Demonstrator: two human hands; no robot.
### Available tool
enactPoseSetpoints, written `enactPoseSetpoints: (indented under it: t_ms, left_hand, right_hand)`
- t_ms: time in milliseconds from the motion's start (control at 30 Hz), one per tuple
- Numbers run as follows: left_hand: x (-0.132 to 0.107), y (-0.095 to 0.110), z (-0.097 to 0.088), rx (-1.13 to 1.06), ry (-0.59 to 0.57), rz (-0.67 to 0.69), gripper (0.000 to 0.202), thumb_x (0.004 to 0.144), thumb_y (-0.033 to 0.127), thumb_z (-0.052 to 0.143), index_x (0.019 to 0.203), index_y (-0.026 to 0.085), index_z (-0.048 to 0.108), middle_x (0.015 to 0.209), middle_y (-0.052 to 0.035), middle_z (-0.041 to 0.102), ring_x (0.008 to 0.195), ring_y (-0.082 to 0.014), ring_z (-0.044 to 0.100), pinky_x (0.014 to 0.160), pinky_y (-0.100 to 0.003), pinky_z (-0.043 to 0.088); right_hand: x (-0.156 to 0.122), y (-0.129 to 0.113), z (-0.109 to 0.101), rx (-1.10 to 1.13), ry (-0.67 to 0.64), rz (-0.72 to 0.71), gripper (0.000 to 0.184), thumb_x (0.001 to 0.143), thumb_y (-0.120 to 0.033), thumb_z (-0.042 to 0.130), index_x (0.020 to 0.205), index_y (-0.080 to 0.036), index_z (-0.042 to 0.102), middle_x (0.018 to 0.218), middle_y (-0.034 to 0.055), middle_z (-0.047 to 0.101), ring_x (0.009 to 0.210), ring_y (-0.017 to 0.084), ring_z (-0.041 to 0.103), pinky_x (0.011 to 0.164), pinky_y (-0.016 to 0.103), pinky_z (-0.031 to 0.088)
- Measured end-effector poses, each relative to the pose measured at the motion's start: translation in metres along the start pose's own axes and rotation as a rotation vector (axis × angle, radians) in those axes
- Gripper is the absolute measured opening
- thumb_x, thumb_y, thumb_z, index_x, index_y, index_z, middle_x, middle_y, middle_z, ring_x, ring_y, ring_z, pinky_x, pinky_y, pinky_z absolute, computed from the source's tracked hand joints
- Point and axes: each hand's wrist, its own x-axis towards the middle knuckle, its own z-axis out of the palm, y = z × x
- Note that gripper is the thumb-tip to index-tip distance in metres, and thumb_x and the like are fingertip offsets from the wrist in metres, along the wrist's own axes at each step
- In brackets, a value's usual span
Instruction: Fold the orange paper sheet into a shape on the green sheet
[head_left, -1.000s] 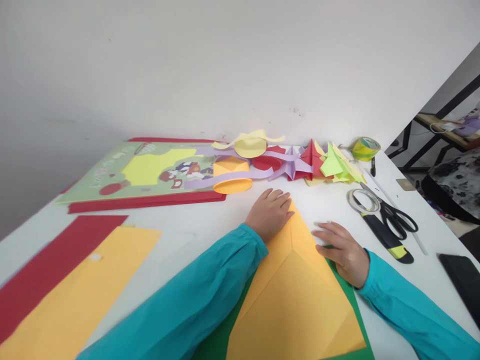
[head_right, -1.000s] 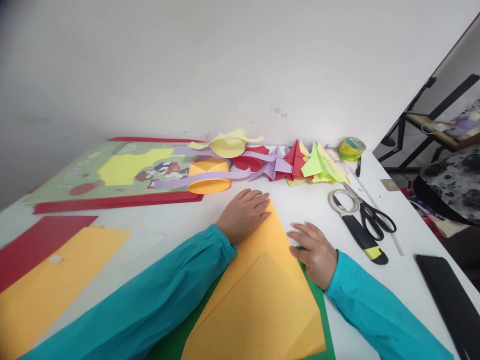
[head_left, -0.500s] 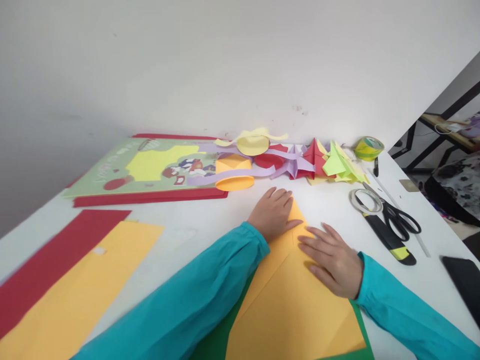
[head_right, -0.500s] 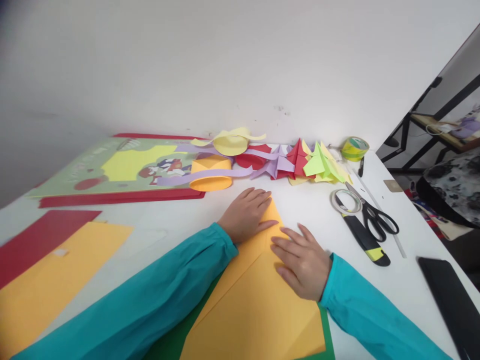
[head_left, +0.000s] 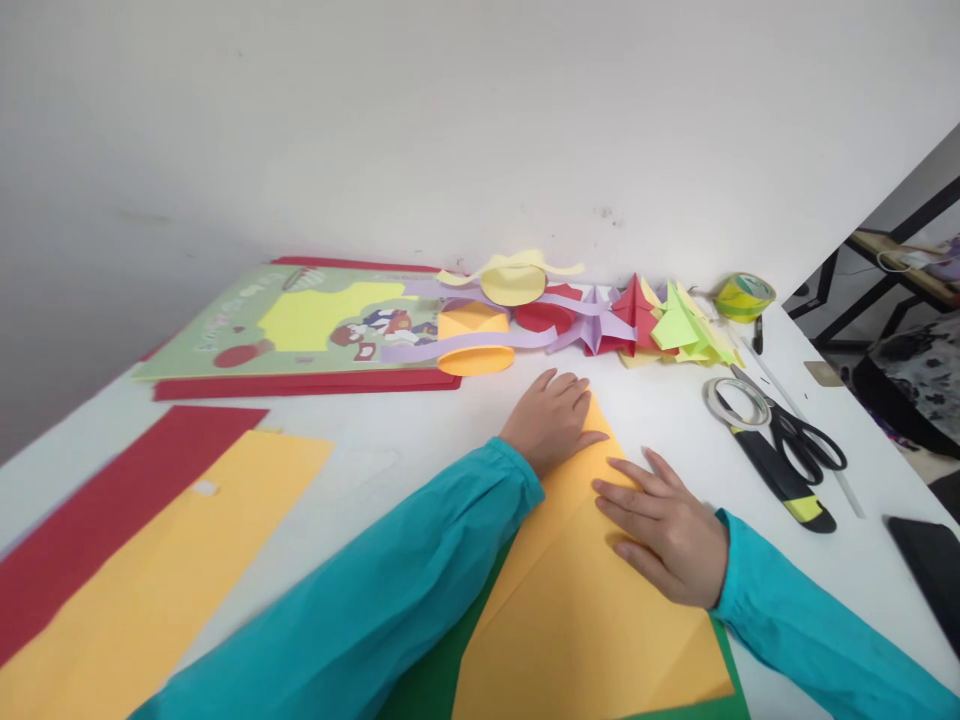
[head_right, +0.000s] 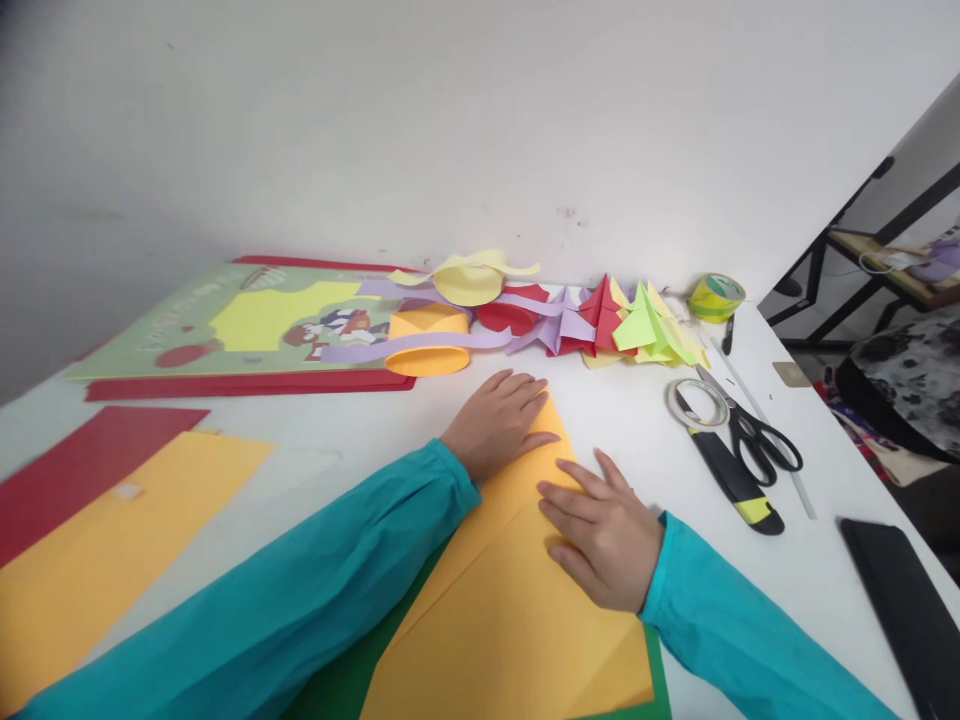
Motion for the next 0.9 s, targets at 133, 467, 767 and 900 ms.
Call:
enactPoseSetpoints:
  t_ms: [133, 467, 767, 900]
  left_hand:
    - [0.000, -0.001, 0.001, -0.002, 0.007, -0.003, 0.045, 0.091, 0.050, 0.052, 0.111, 0.011, 0.063, 0.123, -0.0164, 0.062, 0.113, -0.0301, 0.054, 0.101, -0.047, 0.036]
    - [-0.004, 0.007, -0.004, -0.057, -0.044, -0.048, 0.071, 0.086, 0.061, 0.051, 0.122, 0.001, 0.057, 0.131, -0.0234, 0.055, 0.123, -0.0350, 0.048, 0.104, -0.048, 0.034]
    - [-0.005, 0.011, -0.005, -0.017, -0.079, -0.057, 0.072, 0.087, 0.062, 0.049, 0.126, 0.001, 0.055, 0.135, -0.0244, 0.053, 0.126, -0.0351, 0.046, 0.107, -0.047, 0.033]
    - [-0.005, 0.010, -0.003, -0.024, -0.074, -0.044, 0.073, 0.088, 0.063, 0.047, 0.126, 0.000, 0.055, 0.134, -0.0251, 0.053, 0.126, -0.0349, 0.046, 0.106, -0.048, 0.033]
  right_hand:
    - [0.000, 0.000, 0.000, 0.016, 0.005, -0.019, 0.036, 0.094, -0.022, 0.041, 0.125, -0.015, 0.058, 0.132, 0.0103, 0.060, 0.138, 0.026, 0.034, 0.115, 0.057, 0.016]
    - [-0.001, -0.001, 0.001, -0.010, -0.019, -0.010, 0.037, 0.094, -0.022, 0.040, 0.126, -0.015, 0.057, 0.134, 0.0108, 0.058, 0.138, 0.027, 0.035, 0.115, 0.058, 0.018]
    - [0.002, -0.007, -0.002, -0.023, -0.061, -0.004, 0.041, 0.092, -0.027, 0.045, 0.130, -0.013, 0.053, 0.136, 0.0147, 0.055, 0.136, 0.028, 0.037, 0.114, 0.059, 0.020]
    - [0.001, -0.007, -0.002, -0.035, -0.068, -0.005, 0.045, 0.091, -0.027, 0.046, 0.133, -0.012, 0.050, 0.136, 0.0155, 0.055, 0.137, 0.028, 0.035, 0.114, 0.059, 0.019]
